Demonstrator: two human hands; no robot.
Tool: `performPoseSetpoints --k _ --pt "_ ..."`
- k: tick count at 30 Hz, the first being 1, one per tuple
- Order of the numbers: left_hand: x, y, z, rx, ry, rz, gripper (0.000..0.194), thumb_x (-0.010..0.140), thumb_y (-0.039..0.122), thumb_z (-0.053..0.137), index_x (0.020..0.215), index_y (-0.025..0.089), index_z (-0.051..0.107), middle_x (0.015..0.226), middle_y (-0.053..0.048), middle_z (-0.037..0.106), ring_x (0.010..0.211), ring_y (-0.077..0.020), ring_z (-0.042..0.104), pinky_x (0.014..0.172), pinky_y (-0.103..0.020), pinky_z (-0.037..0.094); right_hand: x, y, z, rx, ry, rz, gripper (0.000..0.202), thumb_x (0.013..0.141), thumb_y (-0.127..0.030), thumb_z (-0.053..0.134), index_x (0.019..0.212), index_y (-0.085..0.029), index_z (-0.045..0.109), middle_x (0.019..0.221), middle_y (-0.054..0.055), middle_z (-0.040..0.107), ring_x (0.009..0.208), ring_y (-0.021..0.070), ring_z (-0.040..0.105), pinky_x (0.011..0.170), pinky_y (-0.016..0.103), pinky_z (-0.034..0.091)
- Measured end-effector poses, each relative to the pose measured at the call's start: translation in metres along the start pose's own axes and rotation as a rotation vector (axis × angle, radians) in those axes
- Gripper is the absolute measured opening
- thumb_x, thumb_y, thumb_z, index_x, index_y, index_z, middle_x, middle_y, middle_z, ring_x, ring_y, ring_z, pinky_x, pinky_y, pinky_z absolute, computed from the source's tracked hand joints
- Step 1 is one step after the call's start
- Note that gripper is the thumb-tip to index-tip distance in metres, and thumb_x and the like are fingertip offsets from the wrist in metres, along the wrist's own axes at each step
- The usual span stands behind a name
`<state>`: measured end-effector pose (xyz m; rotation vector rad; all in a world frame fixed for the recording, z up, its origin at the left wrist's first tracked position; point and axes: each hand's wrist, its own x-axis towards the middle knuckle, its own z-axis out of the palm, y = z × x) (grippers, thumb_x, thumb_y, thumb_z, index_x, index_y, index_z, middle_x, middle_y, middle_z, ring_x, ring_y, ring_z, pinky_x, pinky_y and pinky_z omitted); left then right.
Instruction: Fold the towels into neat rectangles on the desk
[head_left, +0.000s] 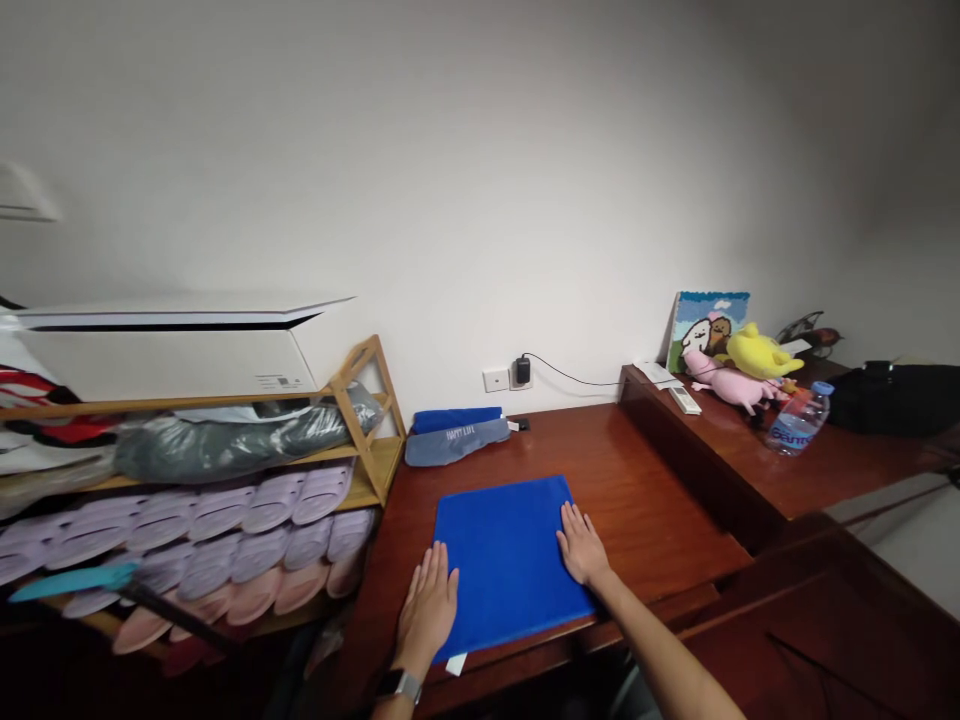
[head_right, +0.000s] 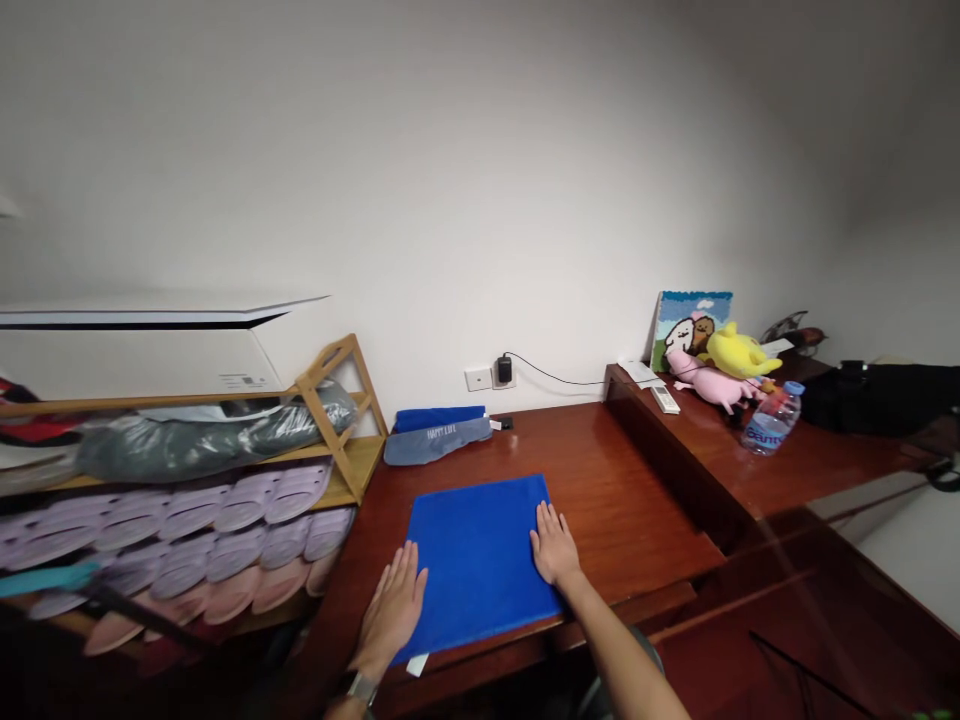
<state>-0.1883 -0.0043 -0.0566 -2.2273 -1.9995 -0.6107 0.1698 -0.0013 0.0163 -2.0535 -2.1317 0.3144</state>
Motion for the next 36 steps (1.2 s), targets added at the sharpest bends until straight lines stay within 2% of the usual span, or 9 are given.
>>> performPoseSetpoints --k 10,12,14,19,22,25,31,33,36 --pt "-0.003 0.006 -0.013 0.002 0.001 0.006 0.07 0.109 0.045 0.024 0.168 0.01 0.042 0.171 -0.018 0.05 0.16 -0.0323 0.046 0.134 -0.055 0.034 -0.022 -0.005 0.015 -0.008 0.073 -0.052 0.069 0.114 -0.045 0.018 0.174 -0.013 0.029 0.179 0.007 0.025 0.168 0.0249 0.024 0.138 0.043 0.02" --pt "0.001 0.018 -0.018 0.002 0.026 0.044 0.069 0.11 0.044 0.023 0.168 0.011 0.043 0.172 -0.017 0.048 0.161 -0.0308 0.045 0.135 -0.054 0.034 -0.024 -0.005 0.019 -0.009 0.064 -0.053 0.069 0.114 -0.045 0.018 0.174 -0.012 0.03 0.179 0.007 0.026 0.168 0.025 0.025 0.138 0.044 0.02" --pt "0.007 0.047 -0.022 -0.02 0.03 0.107 0.067 0.111 0.042 0.022 0.168 0.012 0.042 0.173 -0.016 0.046 0.162 -0.0291 0.043 0.135 -0.053 0.034 -0.025 -0.005 0.019 -0.003 0.057 -0.053 0.069 0.114 -0.045 0.018 0.174 -0.012 0.029 0.179 0.007 0.025 0.168 0.0249 0.024 0.138 0.044 0.02" --pt "0.012 0.161 -0.011 -0.111 -0.069 0.364 0.062 0.113 0.04 0.027 0.168 0.018 0.041 0.173 -0.011 0.046 0.162 -0.025 0.043 0.132 -0.049 0.041 -0.025 -0.006 0.012 0.006 0.039 -0.05 0.068 0.113 -0.042 0.021 0.174 -0.012 0.028 0.179 0.007 0.022 0.168 0.0242 0.022 0.138 0.044 0.02" --pt "0.005 0.193 0.003 -0.114 -0.113 0.413 0.059 0.112 0.04 0.03 0.165 0.019 0.047 0.169 -0.012 0.052 0.157 -0.0264 0.05 0.129 -0.05 0.045 -0.025 -0.004 0.012 0.002 0.038 -0.06 0.068 0.113 -0.041 0.023 0.174 -0.012 0.029 0.179 0.007 0.022 0.169 0.0232 0.022 0.138 0.043 0.021" --pt "-0.01 0.162 0.011 -0.075 -0.075 0.322 0.059 0.112 0.04 0.032 0.166 0.02 0.046 0.169 -0.012 0.053 0.157 -0.0282 0.05 0.129 -0.052 0.044 -0.025 -0.002 0.017 0.009 0.063 -0.064 0.068 0.113 -0.042 0.022 0.173 -0.012 0.03 0.178 0.007 0.025 0.168 0.0239 0.024 0.137 0.044 0.024" --pt "-0.052 0.028 -0.004 0.036 0.056 0.001 0.065 0.111 0.04 0.025 0.169 0.018 0.04 0.169 -0.01 0.055 0.158 -0.0283 0.048 0.13 -0.051 0.041 -0.021 -0.001 0.02 0.006 0.104 -0.077 0.068 0.114 -0.045 0.021 0.172 -0.012 0.035 0.177 0.009 0.031 0.166 0.0255 0.031 0.136 0.045 0.027" --pt "-0.062 0.01 -0.011 0.033 0.061 -0.01 0.067 0.11 0.042 0.024 0.17 0.016 0.037 0.169 -0.011 0.054 0.159 -0.0276 0.047 0.13 -0.049 0.04 -0.022 -0.001 0.018 0.003 0.114 -0.078 0.067 0.114 -0.044 0.022 0.171 -0.012 0.038 0.176 0.01 0.034 0.165 0.0264 0.033 0.136 0.046 0.028" --pt "-0.069 0.009 -0.016 0.024 0.061 -0.009 0.07 0.109 0.043 0.025 0.17 0.012 0.036 0.169 -0.014 0.054 0.159 -0.0283 0.046 0.132 -0.048 0.038 -0.032 -0.001 0.021 0.003 0.158 -0.075 0.066 0.115 -0.046 0.022 0.17 -0.013 0.04 0.175 0.01 0.036 0.164 0.0277 0.035 0.136 0.047 0.028"
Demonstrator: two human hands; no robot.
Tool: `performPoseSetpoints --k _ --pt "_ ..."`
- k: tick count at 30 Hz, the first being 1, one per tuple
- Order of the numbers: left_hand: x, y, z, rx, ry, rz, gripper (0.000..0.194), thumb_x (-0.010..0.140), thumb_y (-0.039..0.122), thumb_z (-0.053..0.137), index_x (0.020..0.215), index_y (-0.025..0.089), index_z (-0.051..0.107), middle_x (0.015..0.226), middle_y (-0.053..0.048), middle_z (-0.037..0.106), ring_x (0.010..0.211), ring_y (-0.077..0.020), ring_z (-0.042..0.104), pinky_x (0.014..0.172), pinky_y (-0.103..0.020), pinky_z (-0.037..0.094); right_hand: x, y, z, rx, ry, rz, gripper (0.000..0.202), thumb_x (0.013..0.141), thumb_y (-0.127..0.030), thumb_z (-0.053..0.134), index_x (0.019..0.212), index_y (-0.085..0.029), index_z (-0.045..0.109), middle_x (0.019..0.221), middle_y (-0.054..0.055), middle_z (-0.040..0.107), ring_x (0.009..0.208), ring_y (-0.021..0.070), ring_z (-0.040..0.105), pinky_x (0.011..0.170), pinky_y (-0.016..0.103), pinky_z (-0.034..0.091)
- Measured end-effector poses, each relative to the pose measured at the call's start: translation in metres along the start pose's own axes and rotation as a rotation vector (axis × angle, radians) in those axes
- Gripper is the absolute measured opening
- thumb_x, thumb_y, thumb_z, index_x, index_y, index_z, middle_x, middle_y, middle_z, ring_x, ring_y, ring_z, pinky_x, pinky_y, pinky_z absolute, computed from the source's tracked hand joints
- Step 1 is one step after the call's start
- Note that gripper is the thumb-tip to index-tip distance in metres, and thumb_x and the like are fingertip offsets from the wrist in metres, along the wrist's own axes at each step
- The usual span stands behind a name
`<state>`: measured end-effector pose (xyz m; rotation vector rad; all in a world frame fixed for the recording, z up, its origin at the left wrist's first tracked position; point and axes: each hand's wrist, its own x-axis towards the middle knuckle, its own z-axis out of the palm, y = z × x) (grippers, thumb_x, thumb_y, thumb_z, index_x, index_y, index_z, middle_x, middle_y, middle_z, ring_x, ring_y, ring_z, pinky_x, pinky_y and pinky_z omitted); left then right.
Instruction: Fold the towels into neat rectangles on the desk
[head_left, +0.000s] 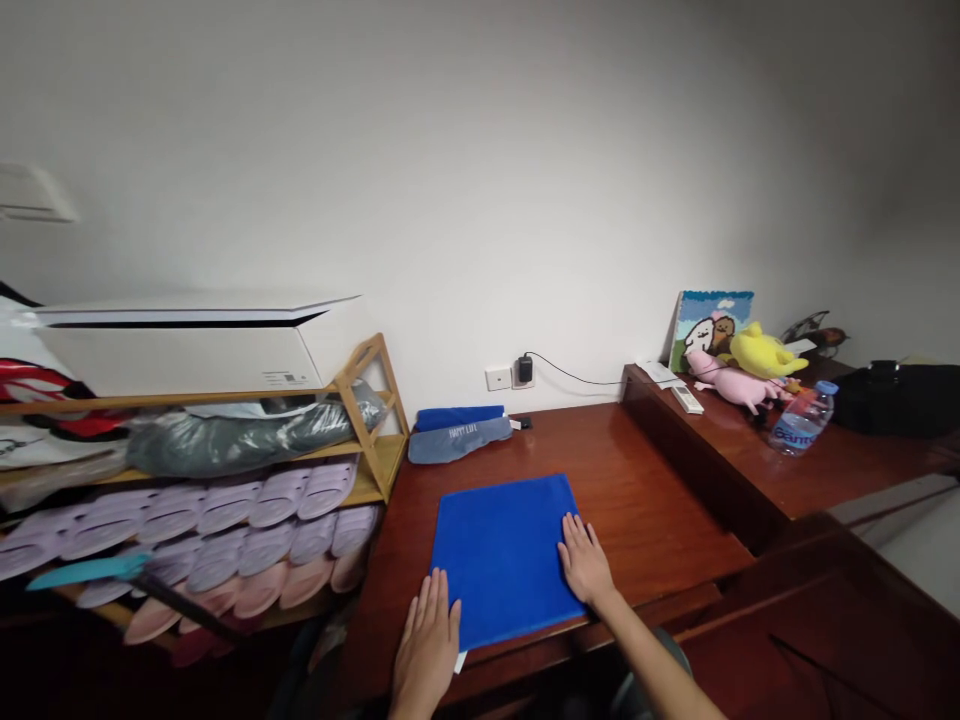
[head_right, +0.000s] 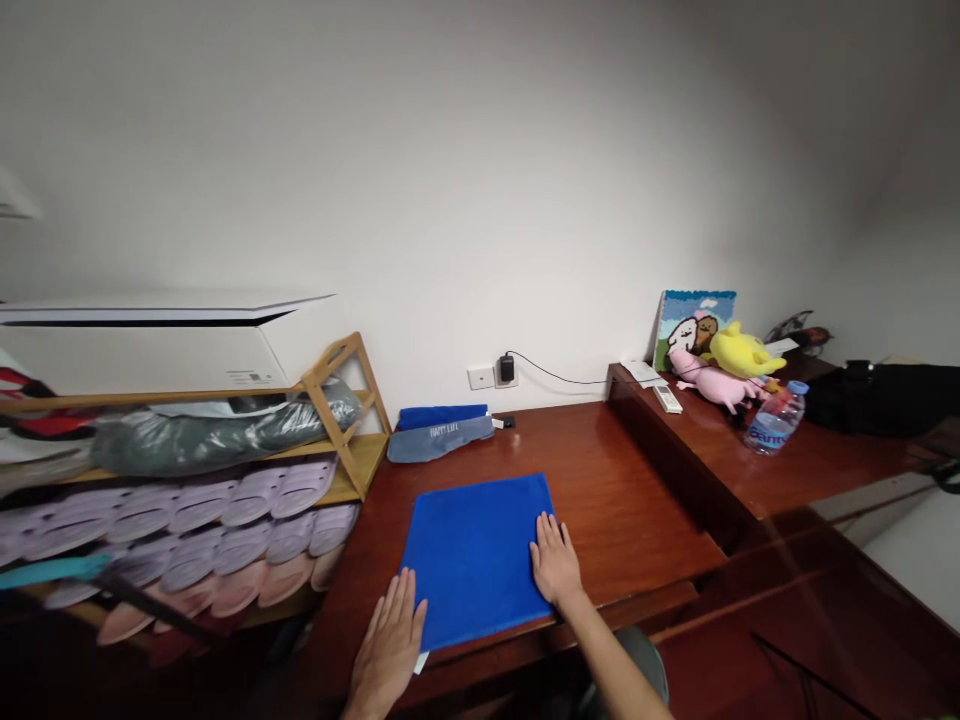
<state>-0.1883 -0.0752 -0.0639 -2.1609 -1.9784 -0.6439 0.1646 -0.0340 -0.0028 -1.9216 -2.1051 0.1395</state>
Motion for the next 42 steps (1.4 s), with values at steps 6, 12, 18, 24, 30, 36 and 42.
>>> performPoseSetpoints --k 6,12,18,24,30,36,42 --pt "0.008 0.002 0.002 -0.008 0.0 0.003 0.072 0.109 0.046 0.023 0.169 0.009 0.038 0.169 -0.016 0.053 0.158 -0.0293 0.049 0.132 -0.048 0.039 -0.04 0.004 0.021 0.017 0.083 -0.007 0.068 0.116 -0.054 0.019 0.172 -0.018 0.036 0.175 0.006 0.035 0.164 0.027 0.037 0.135 0.045 0.032" --pt "0.039 0.095 -0.007 -0.1 -0.014 0.261 0.065 0.112 0.043 0.033 0.173 0.019 0.029 0.173 -0.01 0.048 0.16 -0.0269 0.046 0.131 -0.046 0.042 -0.045 0.004 0.025 0.009 0.115 -0.021 0.065 0.116 -0.052 0.022 0.172 -0.021 0.034 0.175 0.005 0.035 0.163 0.0263 0.038 0.134 0.045 0.034" --pt "0.037 0.184 0.01 -0.141 -0.083 0.438 0.062 0.113 0.047 0.034 0.17 0.02 0.038 0.168 -0.012 0.054 0.155 -0.0268 0.053 0.127 -0.048 0.047 -0.046 0.007 0.022 -0.013 0.097 -0.067 0.065 0.116 -0.05 0.022 0.17 -0.017 0.038 0.175 0.008 0.036 0.164 0.0258 0.036 0.134 0.044 0.032" --pt "0.0 0.072 0.018 -0.056 0.066 0.21 0.071 0.113 0.041 0.035 0.175 0.024 0.006 0.169 -0.011 0.054 0.155 -0.0279 0.053 0.126 -0.052 0.046 -0.045 0.007 0.024 -0.011 0.099 -0.035 0.067 0.117 -0.051 0.019 0.172 -0.018 0.036 0.175 0.006 0.034 0.163 0.0254 0.038 0.133 0.046 0.035" --pt "-0.028 0.0 -0.005 0.014 0.099 0.172 0.079 0.111 0.045 0.04 0.176 0.024 0.0 0.174 -0.012 0.048 0.157 -0.0277 0.051 0.128 -0.049 0.046 -0.049 0.007 0.024 -0.021 0.16 -0.053 0.065 0.117 -0.05 0.022 0.172 -0.019 0.037 0.173 0.008 0.042 0.16 0.0267 0.044 0.132 0.047 0.037" --pt "-0.028 0.012 -0.009 0.009 0.116 0.133 0.078 0.111 0.045 0.035 0.175 0.023 -0.004 0.172 -0.012 0.05 0.155 -0.0289 0.053 0.129 -0.051 0.044 -0.078 0.011 0.024 -0.03 0.215 -0.087 0.063 0.117 -0.051 0.028 0.174 -0.023 0.032 0.174 0.005 0.04 0.16 0.0264 0.044 0.132 0.043 0.037" --pt "-0.019 0.079 -0.023 -0.105 0.056 0.181 0.076 0.111 0.043 0.037 0.175 0.026 0.001 0.176 -0.008 0.042 0.16 -0.0296 0.046 0.131 -0.053 0.044 -0.083 0.008 0.021 -0.024 0.175 -0.057 0.064 0.117 -0.051 0.027 0.174 -0.023 0.031 0.174 0.006 0.038 0.16 0.0271 0.044 0.132 0.043 0.037"
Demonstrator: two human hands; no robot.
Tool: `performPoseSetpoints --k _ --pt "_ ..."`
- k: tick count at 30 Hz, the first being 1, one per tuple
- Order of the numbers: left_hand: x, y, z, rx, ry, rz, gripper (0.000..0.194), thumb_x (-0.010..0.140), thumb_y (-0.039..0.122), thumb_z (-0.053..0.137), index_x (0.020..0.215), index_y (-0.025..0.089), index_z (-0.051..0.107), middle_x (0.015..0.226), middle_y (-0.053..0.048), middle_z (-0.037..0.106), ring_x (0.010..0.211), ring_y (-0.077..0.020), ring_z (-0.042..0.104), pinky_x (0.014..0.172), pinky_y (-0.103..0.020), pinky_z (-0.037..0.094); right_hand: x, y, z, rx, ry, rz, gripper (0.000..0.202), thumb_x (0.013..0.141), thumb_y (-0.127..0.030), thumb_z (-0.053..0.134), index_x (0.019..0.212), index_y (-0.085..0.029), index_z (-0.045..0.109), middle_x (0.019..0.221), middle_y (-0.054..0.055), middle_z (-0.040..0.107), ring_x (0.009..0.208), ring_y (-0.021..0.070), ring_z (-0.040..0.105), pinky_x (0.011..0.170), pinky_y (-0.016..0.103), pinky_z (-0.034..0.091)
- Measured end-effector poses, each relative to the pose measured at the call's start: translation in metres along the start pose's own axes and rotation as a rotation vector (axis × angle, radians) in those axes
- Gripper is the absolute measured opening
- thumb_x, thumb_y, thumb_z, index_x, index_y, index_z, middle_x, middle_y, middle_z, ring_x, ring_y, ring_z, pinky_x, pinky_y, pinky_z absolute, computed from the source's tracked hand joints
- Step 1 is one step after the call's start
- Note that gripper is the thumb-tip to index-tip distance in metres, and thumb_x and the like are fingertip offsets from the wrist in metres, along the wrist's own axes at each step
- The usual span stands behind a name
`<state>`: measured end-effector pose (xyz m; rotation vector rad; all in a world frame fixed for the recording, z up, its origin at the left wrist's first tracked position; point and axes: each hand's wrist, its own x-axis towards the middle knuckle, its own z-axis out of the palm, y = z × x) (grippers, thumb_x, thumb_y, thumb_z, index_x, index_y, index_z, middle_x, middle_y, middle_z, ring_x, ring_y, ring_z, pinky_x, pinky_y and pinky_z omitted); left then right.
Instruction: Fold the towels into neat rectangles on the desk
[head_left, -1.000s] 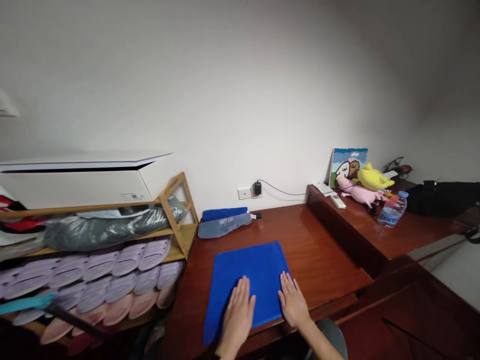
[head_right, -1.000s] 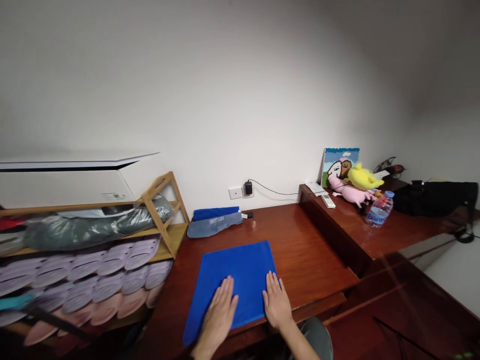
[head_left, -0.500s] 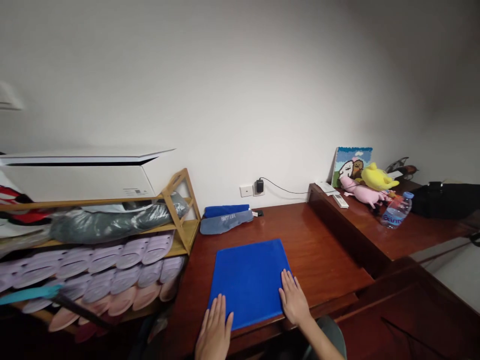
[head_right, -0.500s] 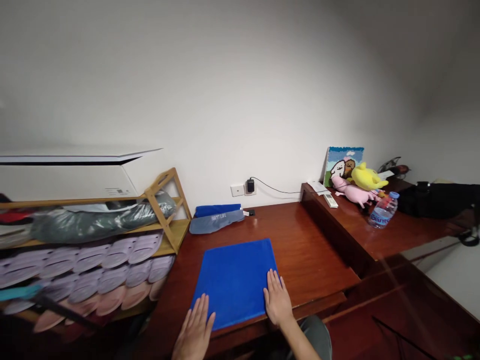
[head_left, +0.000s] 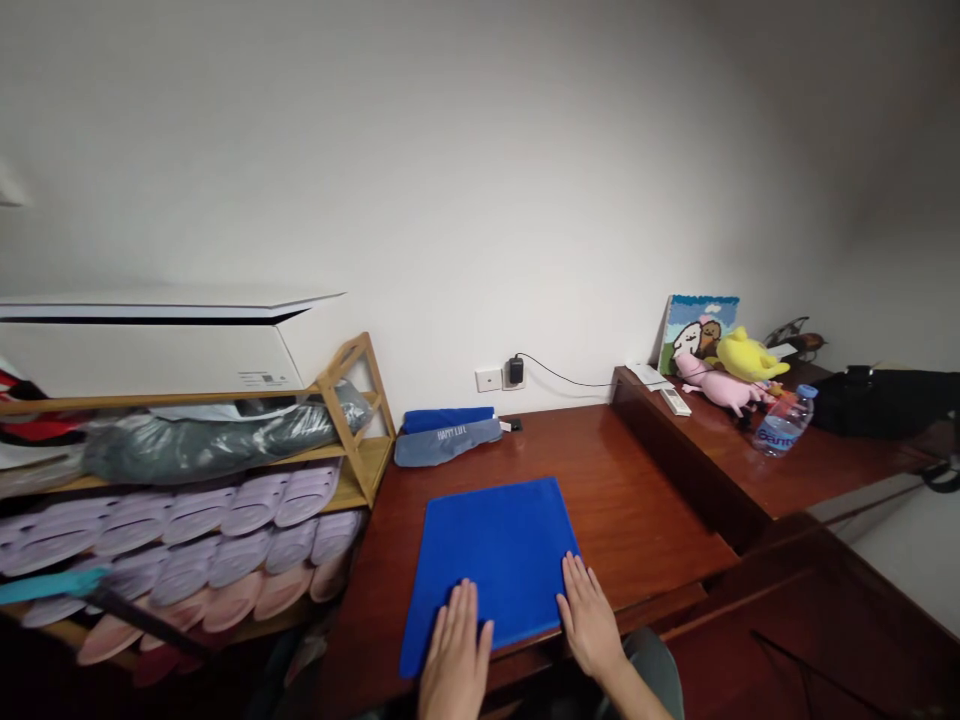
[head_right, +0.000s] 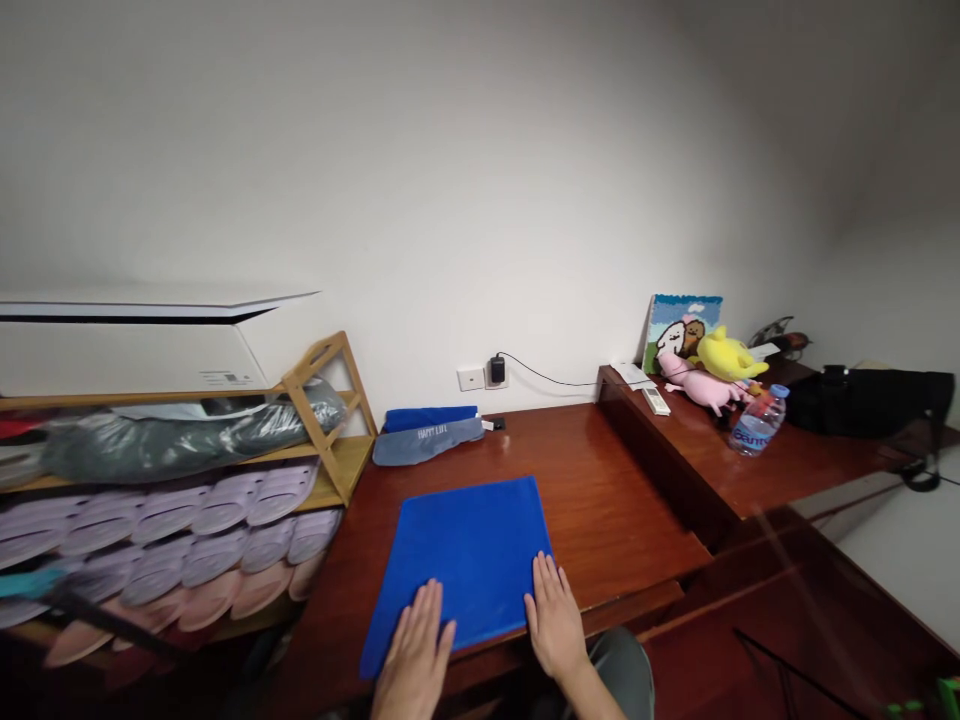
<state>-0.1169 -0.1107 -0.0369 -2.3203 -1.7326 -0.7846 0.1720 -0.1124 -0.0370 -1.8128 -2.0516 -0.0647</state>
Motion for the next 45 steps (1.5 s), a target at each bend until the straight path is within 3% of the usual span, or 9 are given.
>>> performPoseSetpoints --k 6,9,15,23,28,33,39,42,45 --pt "0.045 0.071 0.02 -0.055 -0.112 0.238 0.063 0.112 0.045 0.039 0.171 0.022 0.036 0.169 -0.009 0.052 0.155 -0.0267 0.054 0.126 -0.048 0.051 0.002 0.0 -0.004 0.011 -0.01 -0.027 0.063 0.117 -0.051 0.027 0.172 -0.021 0.035 0.174 0.007 0.038 0.16 0.0281 0.044 0.132 0.044 0.038" --pt "0.035 0.04 0.027 -0.018 -0.072 0.117 0.061 0.112 0.043 0.036 0.168 0.02 0.043 0.165 -0.012 0.058 0.152 -0.0288 0.057 0.124 -0.051 0.053 0.002 0.001 -0.003 0.011 -0.016 -0.023 0.064 0.117 -0.053 0.029 0.172 -0.021 0.036 0.175 0.006 0.036 0.16 0.0277 0.043 0.132 0.044 0.037" --pt "-0.021 -0.053 0.011 0.033 0.013 -0.151 0.071 0.109 0.044 0.033 0.176 0.023 0.019 0.169 -0.01 0.055 0.155 -0.031 0.053 0.128 -0.058 0.047 -0.001 0.003 0.006 0.02 0.0 0.004 0.065 0.116 -0.055 0.03 0.173 -0.025 0.033 0.174 0.004 0.038 0.16 0.0276 0.044 0.131 0.043 0.039" --pt "-0.021 -0.05 -0.003 0.036 -0.038 -0.185 0.069 0.106 0.046 0.034 0.167 0.015 0.046 0.166 -0.012 0.059 0.155 -0.0328 0.052 0.128 -0.053 0.047 0.055 0.0 -0.005 0.038 -0.077 0.057 0.067 0.116 -0.057 0.022 0.172 -0.022 0.036 0.174 0.006 0.038 0.162 0.0274 0.04 0.133 0.046 0.035" --pt "-0.025 -0.057 0.004 0.035 0.0 -0.192 0.069 0.106 0.042 0.032 0.172 0.022 0.036 0.165 -0.008 0.06 0.154 -0.0325 0.055 0.126 -0.056 0.049 0.071 0.001 0.003 0.046 -0.13 0.036 0.068 0.115 -0.057 0.025 0.171 -0.02 0.036 0.175 0.007 0.036 0.163 0.0266 0.038 0.134 0.046 0.033" --pt "0.018 -0.016 0.015 -0.008 0.004 -0.027 0.068 0.109 0.04 0.036 0.175 0.026 0.024 0.172 -0.006 0.05 0.157 -0.0279 0.05 0.128 -0.052 0.048 0.067 0.003 0.012 0.045 -0.127 0.04 0.068 0.115 -0.057 0.022 0.171 -0.02 0.036 0.176 0.006 0.034 0.163 0.0263 0.037 0.135 0.046 0.032" --pt "0.098 0.059 0.041 -0.059 -0.159 0.169 0.062 0.112 0.044 0.034 0.169 0.018 0.04 0.167 -0.015 0.056 0.156 -0.0285 0.052 0.128 -0.051 0.045 0.068 0.006 0.013 0.036 -0.111 0.012 0.068 0.115 -0.056 0.023 0.171 -0.019 0.039 0.174 0.008 0.04 0.162 0.0263 0.039 0.133 0.044 0.034" --pt "0.1 0.04 0.05 -0.038 -0.171 0.106 0.062 0.112 0.044 0.032 0.165 0.017 0.048 0.165 -0.016 0.058 0.154 -0.0296 0.054 0.127 -0.052 0.046 0.069 0.007 0.016 0.031 -0.105 0.024 0.069 0.115 -0.057 0.022 0.17 -0.019 0.039 0.174 0.007 0.04 0.162 0.0264 0.04 0.133 0.044 0.034" --pt "0.076 -0.02 0.044 0.013 -0.095 -0.05 0.063 0.111 0.045 0.028 0.163 0.016 0.052 0.164 -0.014 0.06 0.154 -0.0313 0.054 0.128 -0.054 0.045 0.068 0.007 0.016 0.038 -0.109 0.028 0.07 0.115 -0.058 0.019 0.171 -0.02 0.039 0.174 0.006 0.039 0.162 0.0264 0.04 0.133 0.045 0.033"
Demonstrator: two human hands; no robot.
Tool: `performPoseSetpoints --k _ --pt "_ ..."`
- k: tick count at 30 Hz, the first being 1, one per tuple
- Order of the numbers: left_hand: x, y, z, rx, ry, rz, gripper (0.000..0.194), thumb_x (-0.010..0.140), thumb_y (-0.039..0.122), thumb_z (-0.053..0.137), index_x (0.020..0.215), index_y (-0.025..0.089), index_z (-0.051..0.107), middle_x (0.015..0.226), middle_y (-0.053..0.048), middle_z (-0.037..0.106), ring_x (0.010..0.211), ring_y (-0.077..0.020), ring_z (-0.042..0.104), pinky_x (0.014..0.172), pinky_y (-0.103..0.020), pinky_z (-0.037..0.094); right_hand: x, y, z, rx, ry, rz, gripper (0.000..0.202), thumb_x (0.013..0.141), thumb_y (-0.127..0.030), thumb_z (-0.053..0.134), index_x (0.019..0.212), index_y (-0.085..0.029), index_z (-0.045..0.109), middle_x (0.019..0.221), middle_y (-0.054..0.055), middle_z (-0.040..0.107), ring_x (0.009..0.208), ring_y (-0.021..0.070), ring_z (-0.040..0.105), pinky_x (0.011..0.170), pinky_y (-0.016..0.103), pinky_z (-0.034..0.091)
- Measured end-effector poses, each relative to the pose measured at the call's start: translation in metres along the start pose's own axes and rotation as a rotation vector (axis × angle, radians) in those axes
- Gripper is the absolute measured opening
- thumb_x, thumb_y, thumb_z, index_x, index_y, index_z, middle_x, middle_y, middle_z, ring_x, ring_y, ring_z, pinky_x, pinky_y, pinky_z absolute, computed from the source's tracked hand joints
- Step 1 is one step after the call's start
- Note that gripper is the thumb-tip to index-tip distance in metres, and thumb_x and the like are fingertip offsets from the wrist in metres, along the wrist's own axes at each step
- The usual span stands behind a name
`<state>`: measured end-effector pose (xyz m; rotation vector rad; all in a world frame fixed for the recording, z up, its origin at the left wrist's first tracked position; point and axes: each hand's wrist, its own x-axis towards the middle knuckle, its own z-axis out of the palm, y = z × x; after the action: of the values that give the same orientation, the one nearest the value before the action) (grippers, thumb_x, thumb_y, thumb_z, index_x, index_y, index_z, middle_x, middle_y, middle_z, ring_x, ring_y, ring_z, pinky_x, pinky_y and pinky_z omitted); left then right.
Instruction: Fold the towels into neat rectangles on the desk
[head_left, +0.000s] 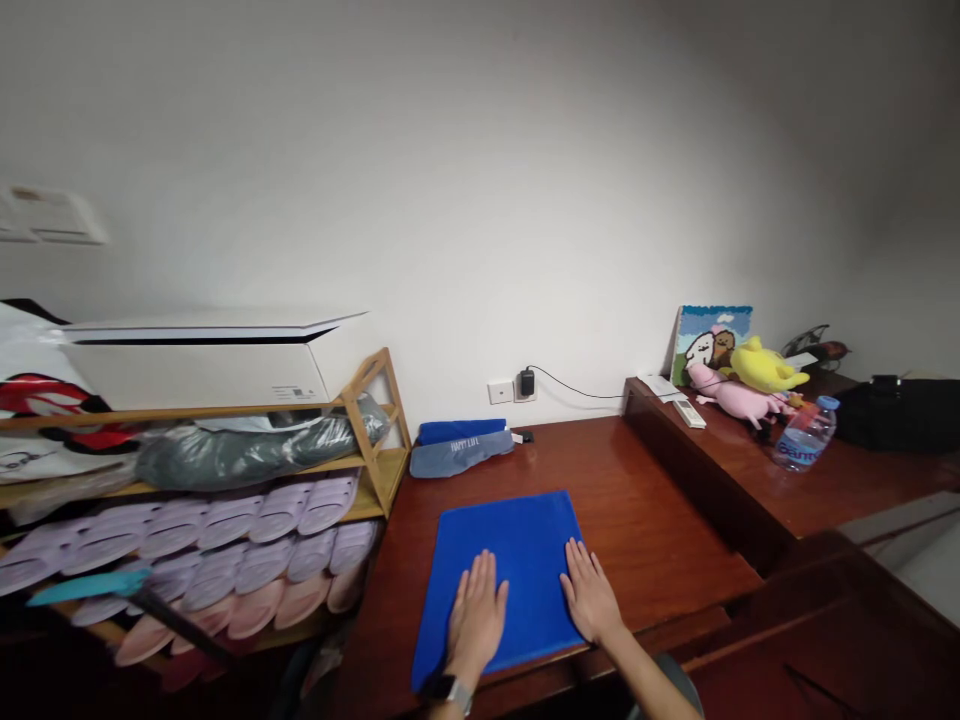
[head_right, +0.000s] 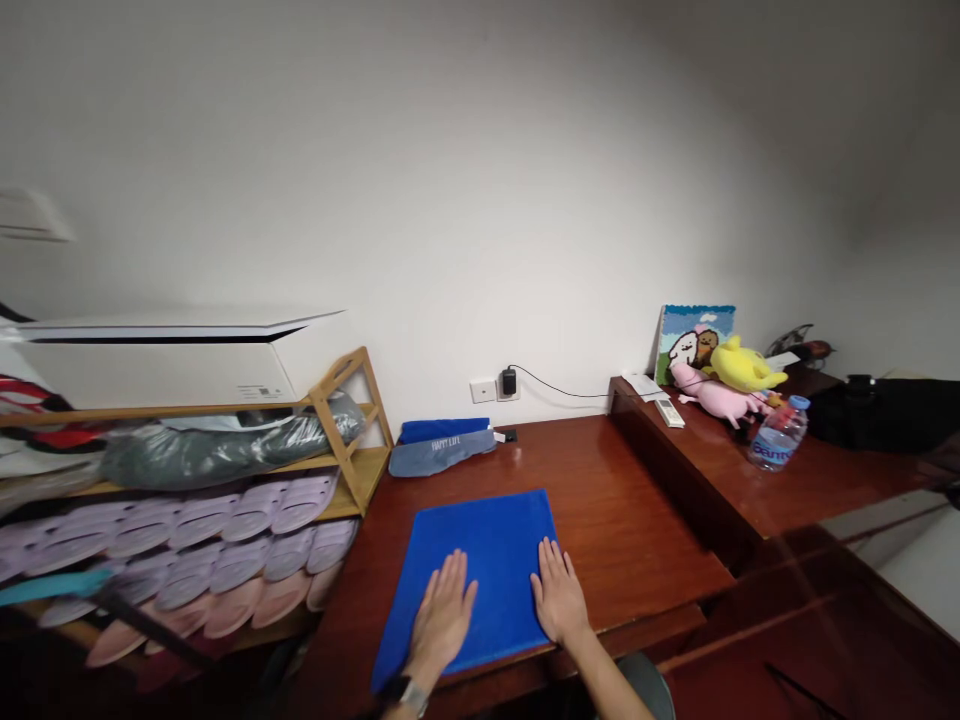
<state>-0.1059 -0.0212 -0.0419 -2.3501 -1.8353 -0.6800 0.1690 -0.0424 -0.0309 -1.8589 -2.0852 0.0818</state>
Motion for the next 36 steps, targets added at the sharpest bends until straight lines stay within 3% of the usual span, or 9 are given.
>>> performPoseSetpoints --k 3,5,11,17,20,25,28,31,36 --pt "-0.025 -0.06 -0.009 0.036 0.071 -0.125 0.07 0.111 0.049 0.023 0.165 0.013 0.047 0.164 -0.015 0.06 0.154 -0.0322 0.054 0.128 -0.055 0.043 -0.002 0.0 -0.001 0.003 0.002 -0.01 0.07 0.115 -0.057 0.019 0.171 -0.02 0.039 0.174 0.007 0.039 0.162 0.0269 0.041 0.133 0.045 0.033" --pt "-0.034 -0.079 -0.014 0.039 0.079 -0.151 0.073 0.11 0.05 0.02 0.167 0.011 0.043 0.164 -0.016 0.06 0.154 -0.0313 0.053 0.128 -0.053 0.042 -0.003 0.0 -0.002 -0.001 0.0 -0.007 0.07 0.115 -0.056 0.02 0.17 -0.019 0.041 0.174 0.008 0.04 0.161 0.0276 0.041 0.132 0.046 0.034" --pt "-0.037 -0.072 -0.016 0.034 0.08 -0.169 0.075 0.109 0.049 0.017 0.167 0.009 0.042 0.164 -0.017 0.059 0.155 -0.0305 0.052 0.13 -0.051 0.039 0.023 -0.008 -0.011 -0.013 -0.029 0.027 0.069 0.114 -0.05 0.02 0.17 -0.016 0.041 0.174 0.01 0.04 0.163 0.0271 0.038 0.133 0.047 0.031" --pt "-0.035 -0.079 -0.016 0.056 0.135 -0.135 0.07 0.111 0.048 0.023 0.171 0.013 0.036 0.162 -0.015 0.062 0.152 -0.029 0.055 0.131 -0.049 0.038 0.052 -0.01 -0.016 0.017 -0.116 0.037 0.068 0.113 -0.045 0.023 0.171 -0.014 0.038 0.176 0.01 0.035 0.165 0.0253 0.033 0.135 0.046 0.027" --pt "-0.013 -0.047 -0.018 0.04 0.083 -0.075 0.068 0.111 0.045 0.024 0.169 0.014 0.04 0.164 -0.015 0.06 0.153 -0.0281 0.054 0.129 -0.05 0.041 0.051 -0.01 -0.016 0.017 -0.138 0.052 0.067 0.113 -0.043 0.024 0.172 -0.014 0.034 0.178 0.009 0.032 0.167 0.0241 0.029 0.136 0.045 0.024" --pt "0.039 0.074 -0.004 -0.069 -0.09 0.166 0.063 0.113 0.043 0.026 0.166 0.015 0.047 0.17 -0.014 0.052 0.158 -0.0267 0.049 0.129 -0.046 0.043 0.047 -0.014 -0.031 -0.009 -0.276 0.065 0.07 0.112 -0.041 0.019 0.175 -0.009 0.021 0.182 0.009 0.017 0.17 0.0228 0.015 0.139 0.044 0.013" --pt "0.049 0.108 0.013 -0.106 -0.094 0.223 0.063 0.112 0.045 0.029 0.165 0.016 0.048 0.165 -0.014 0.057 0.155 -0.028 0.053 0.127 -0.048 0.046 0.047 -0.015 -0.037 -0.031 -0.311 0.059 0.07 0.112 -0.039 0.018 0.175 -0.008 0.02 0.182 0.008 0.014 0.171 0.0227 0.011 0.139 0.043 0.011" --pt "0.037 0.078 0.021 -0.064 -0.057 0.189 0.061 0.111 0.04 0.032 0.167 0.02 0.044 0.164 -0.013 0.058 0.154 -0.0285 0.054 0.128 -0.051 0.046 0.048 -0.015 -0.035 -0.03 -0.304 0.073 0.07 0.113 -0.041 0.016 0.175 -0.009 0.021 0.182 0.007 0.015 0.17 0.0217 0.013 0.139 0.042 0.011" --pt "0.006 -0.026 0.004 0.084 0.012 -0.071 0.063 0.109 0.033 0.029 0.168 0.018 0.041 0.166 -0.013 0.057 0.156 -0.0297 0.052 0.129 -0.055 0.044 0.048 -0.017 -0.033 -0.023 -0.294 0.09 0.07 0.113 -0.043 0.016 0.176 -0.012 0.02 0.182 0.004 0.016 0.17 0.0195 0.015 0.139 0.041 0.012"
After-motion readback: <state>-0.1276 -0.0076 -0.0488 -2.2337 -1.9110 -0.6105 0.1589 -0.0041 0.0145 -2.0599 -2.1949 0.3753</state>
